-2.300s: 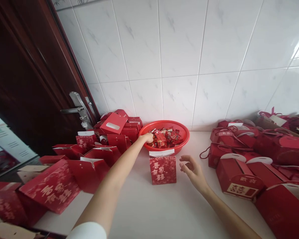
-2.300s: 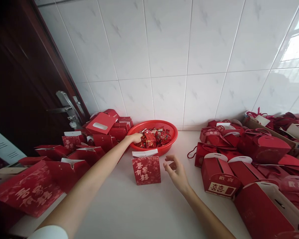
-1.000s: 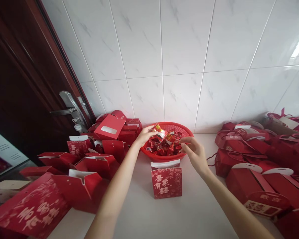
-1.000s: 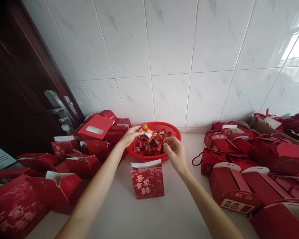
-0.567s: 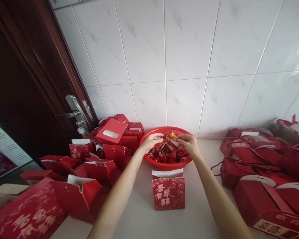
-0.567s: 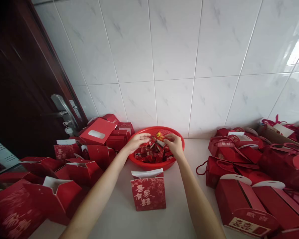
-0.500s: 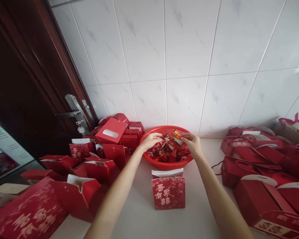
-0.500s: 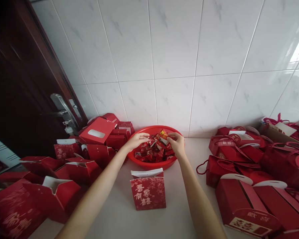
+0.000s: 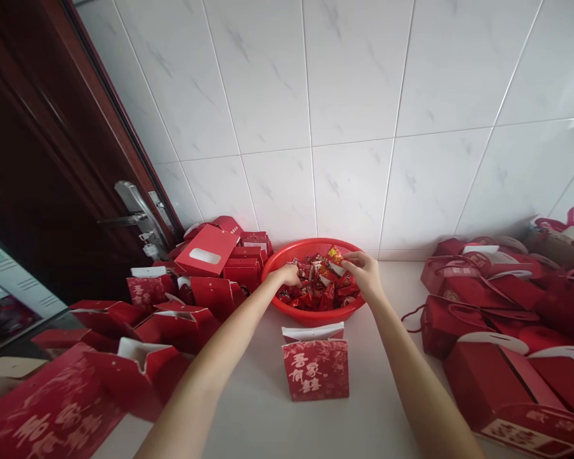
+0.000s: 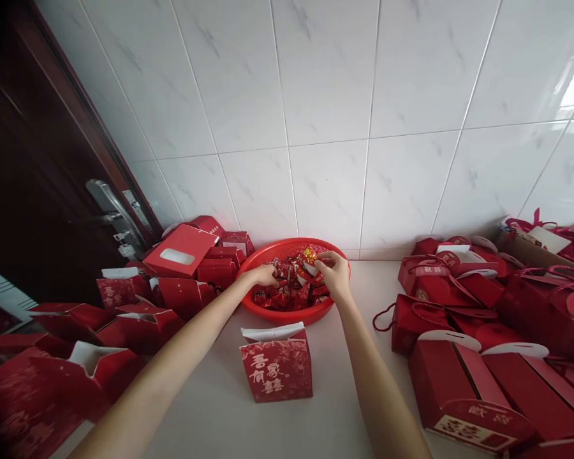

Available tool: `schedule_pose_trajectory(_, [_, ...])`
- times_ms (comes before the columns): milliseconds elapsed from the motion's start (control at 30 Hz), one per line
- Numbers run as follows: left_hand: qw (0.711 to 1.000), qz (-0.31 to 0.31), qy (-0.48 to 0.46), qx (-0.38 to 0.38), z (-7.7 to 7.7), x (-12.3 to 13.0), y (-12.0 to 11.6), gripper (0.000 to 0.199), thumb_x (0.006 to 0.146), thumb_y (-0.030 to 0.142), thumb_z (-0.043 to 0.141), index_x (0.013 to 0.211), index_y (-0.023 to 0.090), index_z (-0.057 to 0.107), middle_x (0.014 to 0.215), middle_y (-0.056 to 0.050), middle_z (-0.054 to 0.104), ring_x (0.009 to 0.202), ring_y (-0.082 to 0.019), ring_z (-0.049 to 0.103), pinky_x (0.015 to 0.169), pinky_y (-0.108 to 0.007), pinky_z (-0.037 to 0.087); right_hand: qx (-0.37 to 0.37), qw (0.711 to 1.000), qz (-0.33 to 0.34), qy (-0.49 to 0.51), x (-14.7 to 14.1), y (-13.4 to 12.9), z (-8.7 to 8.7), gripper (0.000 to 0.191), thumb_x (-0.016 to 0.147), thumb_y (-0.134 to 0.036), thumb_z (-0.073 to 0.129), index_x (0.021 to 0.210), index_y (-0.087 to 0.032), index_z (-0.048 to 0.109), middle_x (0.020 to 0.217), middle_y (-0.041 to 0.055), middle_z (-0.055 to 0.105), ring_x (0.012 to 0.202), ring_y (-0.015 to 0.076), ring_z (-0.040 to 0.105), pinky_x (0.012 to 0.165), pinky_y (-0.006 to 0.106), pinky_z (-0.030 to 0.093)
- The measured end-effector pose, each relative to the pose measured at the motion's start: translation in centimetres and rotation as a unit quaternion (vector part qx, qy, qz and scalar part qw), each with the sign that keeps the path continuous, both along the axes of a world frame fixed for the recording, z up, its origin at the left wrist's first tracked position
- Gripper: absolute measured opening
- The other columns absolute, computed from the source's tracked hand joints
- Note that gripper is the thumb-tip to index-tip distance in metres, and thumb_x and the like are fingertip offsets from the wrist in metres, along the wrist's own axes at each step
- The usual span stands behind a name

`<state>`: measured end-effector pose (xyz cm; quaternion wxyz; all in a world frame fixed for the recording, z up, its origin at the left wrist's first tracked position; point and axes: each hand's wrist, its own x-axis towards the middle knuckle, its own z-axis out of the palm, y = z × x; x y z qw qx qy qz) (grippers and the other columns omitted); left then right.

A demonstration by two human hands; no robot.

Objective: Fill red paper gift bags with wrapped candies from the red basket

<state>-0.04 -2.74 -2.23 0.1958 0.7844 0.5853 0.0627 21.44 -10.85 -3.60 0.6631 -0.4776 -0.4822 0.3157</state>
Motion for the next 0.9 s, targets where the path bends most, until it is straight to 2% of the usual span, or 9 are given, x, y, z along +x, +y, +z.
schedule_pose_trajectory(167, [0.995,0.043,0.042,-0.074,0.5,0.1,-0.4,0.017,0.077,0.02,0.081,0.076,0.013,0.065,0.08,-0.001,0.069,0.08,-0.018,0.068,0.076,-0.034,0.055,0.003,1.0,0.003,0.001,-0.1,0.0,0.0,0.029,0.062,-0.043,0.074,0.076,-0.019,0.069,0.083,0.0091,0.075,0.075,0.0231,0.066,0.066,0.034,0.051])
schedule_pose_trajectory(333, [0.99,0.079,0.034,-0.115,0.4,0.2,-0.4,0.015,0.089,0.025,0.072,0.091,0.013,0.065,0.091,-0.003,0.069,0.079,-0.015,0.066,0.073,-0.032,0.057,0.006,1.0,0.004,-0.002,-0.1,-0.1,-0.1,0.027,0.062,-0.043,0.073,0.077,-0.019,0.07,0.084,0.0086,0.075,0.078,0.0234,0.066,0.071,0.036,0.051])
schedule_pose_trajectory(500, [0.99,0.085,-0.006,-0.114,0.8,0.1,-0.8,0.016,0.093,0.028,0.067,0.088,0.012,0.066,0.09,-0.002,0.068,0.081,-0.015,0.066,0.074,-0.031,0.057,0.009,1.0,0.007,-0.003,0.0,-0.1,-0.1,0.025,0.063,-0.04,0.072,0.077,-0.019,0.07,0.084,0.0083,0.075,0.08,0.0236,0.067,0.072,0.036,0.052])
schedule_pose_trajectory(700, [0.987,0.083,-0.072,-0.118,1.2,0.5,-1.7,0.009,0.092,0.014,0.066,0.084,0.012,0.063,0.079,0.002,0.066,0.072,-0.011,0.065,0.07,-0.027,0.056,0.008,1.0,0.004,-0.002,-0.1,0.0,-0.1,0.025,0.063,-0.041,0.071,0.076,-0.019,0.069,0.082,0.008,0.074,0.074,0.0222,0.065,0.066,0.035,0.052])
schedule_pose_trajectory(900, [0.985,0.087,-0.056,-0.137,1.2,0.6,-1.5,0.014,0.09,0.019,0.07,0.08,0.012,0.065,0.075,0.002,0.063,0.067,-0.012,0.061,0.065,-0.026,0.053,0.009,1.0,0.002,-0.01,-0.1,-0.1,-0.1,0.026,0.063,-0.042,0.072,0.076,-0.019,0.069,0.082,0.0081,0.074,0.074,0.0222,0.065,0.066,0.034,0.052])
